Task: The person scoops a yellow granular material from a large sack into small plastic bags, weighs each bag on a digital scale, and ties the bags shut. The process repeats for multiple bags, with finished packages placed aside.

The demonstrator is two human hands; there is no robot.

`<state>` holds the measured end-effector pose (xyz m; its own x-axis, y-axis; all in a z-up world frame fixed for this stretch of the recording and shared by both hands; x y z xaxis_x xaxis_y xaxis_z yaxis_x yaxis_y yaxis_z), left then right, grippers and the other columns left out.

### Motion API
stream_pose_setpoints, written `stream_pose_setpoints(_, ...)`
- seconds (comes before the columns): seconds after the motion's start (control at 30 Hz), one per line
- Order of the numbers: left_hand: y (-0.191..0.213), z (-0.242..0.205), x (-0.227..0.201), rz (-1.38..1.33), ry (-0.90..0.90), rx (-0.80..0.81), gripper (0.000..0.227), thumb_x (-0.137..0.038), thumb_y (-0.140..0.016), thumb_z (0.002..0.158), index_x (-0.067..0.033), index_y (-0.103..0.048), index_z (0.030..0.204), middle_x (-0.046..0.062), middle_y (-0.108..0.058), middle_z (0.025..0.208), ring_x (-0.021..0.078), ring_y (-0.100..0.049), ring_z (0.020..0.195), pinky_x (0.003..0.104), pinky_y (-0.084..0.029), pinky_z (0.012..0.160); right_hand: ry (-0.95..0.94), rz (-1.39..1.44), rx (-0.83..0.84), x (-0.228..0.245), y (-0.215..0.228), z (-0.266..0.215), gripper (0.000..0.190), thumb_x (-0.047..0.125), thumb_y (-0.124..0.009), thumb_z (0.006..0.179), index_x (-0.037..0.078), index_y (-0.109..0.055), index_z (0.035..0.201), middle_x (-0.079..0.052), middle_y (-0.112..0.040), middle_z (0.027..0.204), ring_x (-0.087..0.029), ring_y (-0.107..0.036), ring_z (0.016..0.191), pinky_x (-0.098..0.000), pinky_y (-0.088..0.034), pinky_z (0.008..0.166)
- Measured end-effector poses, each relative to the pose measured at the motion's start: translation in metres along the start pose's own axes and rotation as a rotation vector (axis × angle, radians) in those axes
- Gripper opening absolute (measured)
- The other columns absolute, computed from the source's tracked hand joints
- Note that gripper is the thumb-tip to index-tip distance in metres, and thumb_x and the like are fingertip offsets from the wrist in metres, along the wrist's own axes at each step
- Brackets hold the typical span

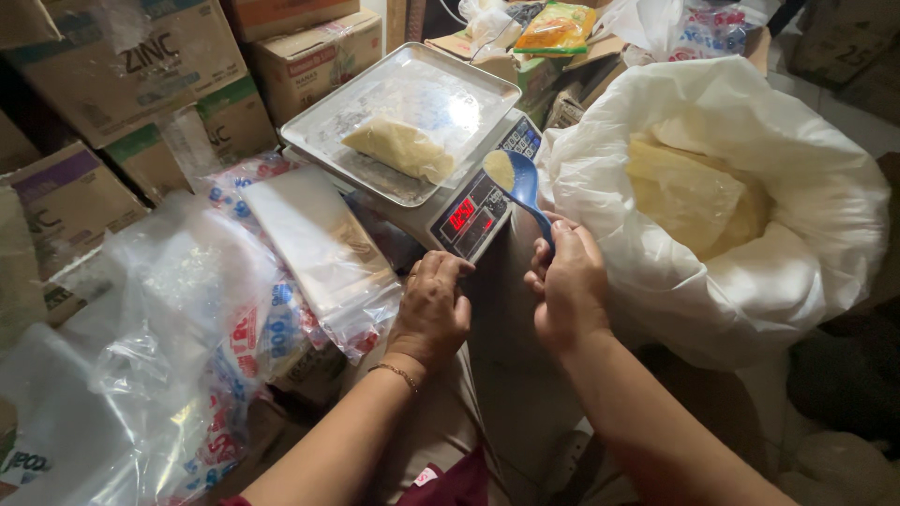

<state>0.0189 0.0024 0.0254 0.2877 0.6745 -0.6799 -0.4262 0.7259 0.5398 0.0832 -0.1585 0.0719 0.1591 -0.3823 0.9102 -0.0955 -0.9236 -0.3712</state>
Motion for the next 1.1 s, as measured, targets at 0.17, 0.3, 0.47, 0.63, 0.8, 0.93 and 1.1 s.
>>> stream_pose_setpoints(0.17, 0.000, 0.000, 0.000, 0.017, 0.004, 0.012, 0.039, -0.003, -0.065, 0.075, -0.0093, -0.061, 0.113, 0.015, -0.059, 0.116, 0.0353, -0.056, 0.116, 0.045, -0.043, 0.103, 0.022, 0.000, 0.015, 0.002, -0.001, -0.003, 0.019, 0.025, -0.048, 0.105, 0.013, -0.058, 0.115, 0.005, -0.054, 0.075, -0.002, -0.043, 0.054, -0.0223, -0.033, 0.049)
stream_pose_setpoints(0.3, -0.001, 0.000, 0.001, 0.018, 0.009, 0.022, 0.038, -0.005, -0.065, 0.076, -0.0094, -0.061, 0.113, 0.014, -0.059, 0.115, 0.0348, -0.057, 0.116, 0.045, -0.044, 0.104, 0.019, 0.009, 0.032, 0.010, -0.010, -0.012, 0.019, 0.024, -0.047, 0.104, 0.013, -0.060, 0.113, 0.004, -0.053, 0.074, -0.004, -0.042, 0.055, -0.0222, -0.033, 0.048)
stream_pose_setpoints(0.47, -0.002, 0.000, 0.002, 0.022, 0.006, 0.020, 0.037, -0.005, -0.065, 0.076, -0.0091, -0.061, 0.113, 0.015, -0.059, 0.116, 0.0356, -0.057, 0.115, 0.045, -0.044, 0.104, 0.091, 0.029, 0.030, 0.037, -0.016, -0.018, 0.014, 0.021, -0.048, 0.105, 0.009, -0.055, 0.103, 0.000, -0.054, 0.078, -0.008, -0.047, 0.061, -0.0247, -0.038, 0.051)
stream_pose_setpoints(0.63, -0.004, -0.001, 0.005, 0.030, -0.020, 0.010, 0.038, -0.005, -0.063, 0.075, -0.0085, -0.062, 0.113, 0.016, -0.059, 0.116, 0.0369, -0.056, 0.116, 0.046, -0.043, 0.104, 0.113, 0.243, 0.027, 0.092, 0.002, 0.006, 0.011, 0.019, -0.050, 0.103, 0.009, -0.055, 0.102, -0.003, -0.055, 0.077, -0.010, -0.043, 0.057, -0.0265, -0.034, 0.048)
stream_pose_setpoints(0.8, -0.009, 0.003, 0.012, 0.014, -0.035, -0.006, 0.038, -0.005, -0.062, 0.074, -0.0072, -0.063, 0.112, 0.017, -0.059, 0.114, 0.0382, -0.056, 0.114, 0.046, -0.043, 0.103, 0.312, 0.010, -0.064, 0.137, 0.052, 0.020, 0.013, 0.019, -0.050, 0.105, 0.010, -0.058, 0.109, -0.001, -0.052, 0.076, -0.009, -0.041, 0.056, -0.0260, -0.033, 0.048)
stream_pose_setpoints(0.93, -0.011, 0.021, 0.022, 0.012, -0.006, -0.041, 0.035, -0.005, -0.061, 0.077, -0.0073, -0.064, 0.112, 0.017, -0.059, 0.112, 0.0375, -0.057, 0.112, 0.046, -0.044, 0.104, 0.292, -0.168, -0.178, 0.139, 0.089, 0.038, 0.011, 0.019, -0.050, 0.105, 0.009, -0.056, 0.106, 0.000, -0.052, 0.075, -0.009, -0.041, 0.054, -0.0251, -0.032, 0.046)
stream_pose_setpoints(1.1, 0.002, 0.070, 0.035, 0.127, -0.020, -0.060, 0.033, -0.008, -0.066, 0.081, -0.0061, -0.062, 0.114, 0.017, -0.059, 0.112, 0.0359, -0.058, 0.112, 0.045, -0.044, 0.104, 0.222, -0.520, -0.209, 0.119, 0.116, 0.071, 0.018, 0.024, -0.053, 0.105, 0.008, -0.058, 0.099, -0.002, -0.054, 0.074, -0.011, -0.041, 0.052, -0.0266, -0.035, 0.044)
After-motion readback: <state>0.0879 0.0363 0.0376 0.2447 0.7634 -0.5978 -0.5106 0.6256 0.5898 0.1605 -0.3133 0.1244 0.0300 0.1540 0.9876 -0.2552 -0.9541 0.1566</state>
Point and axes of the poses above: each hand's wrist, its own z-axis towards the middle knuckle, its own y-axis out of the back of the hand, x = y × z, the point moved 3 cm from there along z, towards the middle knuckle
